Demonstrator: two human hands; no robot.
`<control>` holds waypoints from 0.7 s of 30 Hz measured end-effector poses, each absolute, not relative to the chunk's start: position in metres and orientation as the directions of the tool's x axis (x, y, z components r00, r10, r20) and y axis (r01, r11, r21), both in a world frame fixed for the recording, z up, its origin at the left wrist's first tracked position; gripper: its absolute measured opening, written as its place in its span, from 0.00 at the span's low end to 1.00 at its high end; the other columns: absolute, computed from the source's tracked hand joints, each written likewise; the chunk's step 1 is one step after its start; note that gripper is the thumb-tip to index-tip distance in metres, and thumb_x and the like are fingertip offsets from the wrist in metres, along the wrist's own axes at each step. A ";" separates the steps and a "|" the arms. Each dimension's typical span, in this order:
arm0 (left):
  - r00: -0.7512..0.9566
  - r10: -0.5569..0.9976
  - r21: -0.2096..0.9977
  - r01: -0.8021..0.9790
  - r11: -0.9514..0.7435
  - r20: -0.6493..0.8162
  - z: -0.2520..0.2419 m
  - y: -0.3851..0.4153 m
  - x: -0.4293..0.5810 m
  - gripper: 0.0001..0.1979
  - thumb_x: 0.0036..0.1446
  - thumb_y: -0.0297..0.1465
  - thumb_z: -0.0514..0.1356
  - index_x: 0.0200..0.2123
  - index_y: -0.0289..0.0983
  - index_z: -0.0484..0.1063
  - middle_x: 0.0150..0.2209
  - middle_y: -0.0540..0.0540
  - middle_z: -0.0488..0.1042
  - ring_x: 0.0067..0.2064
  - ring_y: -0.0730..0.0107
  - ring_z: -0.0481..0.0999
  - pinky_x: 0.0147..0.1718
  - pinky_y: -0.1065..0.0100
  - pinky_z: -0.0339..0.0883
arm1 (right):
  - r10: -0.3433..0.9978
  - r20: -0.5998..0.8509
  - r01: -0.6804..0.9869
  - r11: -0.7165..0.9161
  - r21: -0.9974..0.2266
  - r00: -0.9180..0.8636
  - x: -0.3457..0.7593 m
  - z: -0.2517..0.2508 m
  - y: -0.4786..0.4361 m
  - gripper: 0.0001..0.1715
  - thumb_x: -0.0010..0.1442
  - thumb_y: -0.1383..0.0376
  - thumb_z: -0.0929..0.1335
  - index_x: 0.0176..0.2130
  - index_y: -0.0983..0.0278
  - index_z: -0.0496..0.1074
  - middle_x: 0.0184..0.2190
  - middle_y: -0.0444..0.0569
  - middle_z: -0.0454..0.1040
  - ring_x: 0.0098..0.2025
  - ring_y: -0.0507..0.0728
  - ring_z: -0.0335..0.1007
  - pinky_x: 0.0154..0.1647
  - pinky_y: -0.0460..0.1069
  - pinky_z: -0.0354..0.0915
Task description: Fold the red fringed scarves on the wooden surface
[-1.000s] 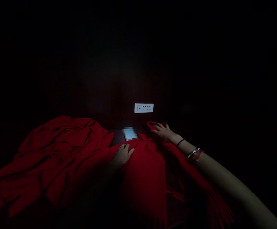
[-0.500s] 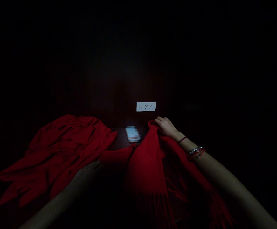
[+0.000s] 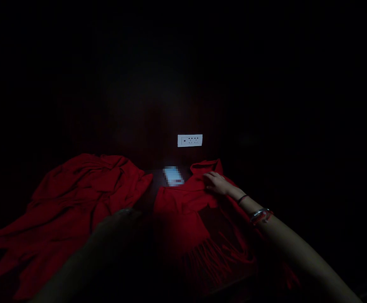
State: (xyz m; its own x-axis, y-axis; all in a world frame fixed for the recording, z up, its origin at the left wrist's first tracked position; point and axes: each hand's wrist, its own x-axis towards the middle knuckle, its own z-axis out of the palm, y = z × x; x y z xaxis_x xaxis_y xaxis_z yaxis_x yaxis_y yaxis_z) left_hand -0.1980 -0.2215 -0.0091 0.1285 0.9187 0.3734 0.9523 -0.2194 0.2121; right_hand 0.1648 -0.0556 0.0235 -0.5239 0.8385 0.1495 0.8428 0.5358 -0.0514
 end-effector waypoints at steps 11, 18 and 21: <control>0.161 0.985 0.232 0.962 -0.144 -0.055 -0.005 -0.124 -0.065 0.37 0.45 0.41 0.60 0.59 0.41 0.53 0.63 0.35 0.44 0.63 0.43 0.40 0.53 0.42 0.45 | 0.892 -0.173 0.900 0.381 -0.210 -0.418 0.220 0.005 -0.053 0.63 0.46 0.57 0.70 0.63 0.68 0.27 0.61 0.66 0.46 0.62 0.63 0.44 0.57 0.56 0.48; 0.110 0.990 0.227 0.970 -0.089 -0.083 -0.002 -0.113 -0.062 0.34 0.47 0.36 0.58 0.58 0.41 0.55 0.63 0.35 0.45 0.62 0.43 0.41 0.52 0.44 0.48 | 0.944 -0.189 0.961 0.253 -0.110 -0.270 0.229 0.010 -0.054 0.61 0.46 0.61 0.71 0.63 0.67 0.30 0.62 0.68 0.41 0.63 0.66 0.37 0.58 0.60 0.44; 0.126 0.990 0.250 0.962 -0.105 -0.068 0.011 -0.114 -0.061 0.35 0.46 0.40 0.59 0.58 0.42 0.54 0.63 0.35 0.44 0.62 0.44 0.42 0.52 0.44 0.47 | 0.932 -0.233 0.960 0.255 -0.117 -0.276 0.224 0.022 -0.056 0.62 0.43 0.58 0.72 0.64 0.67 0.34 0.62 0.65 0.40 0.63 0.67 0.34 0.59 0.61 0.41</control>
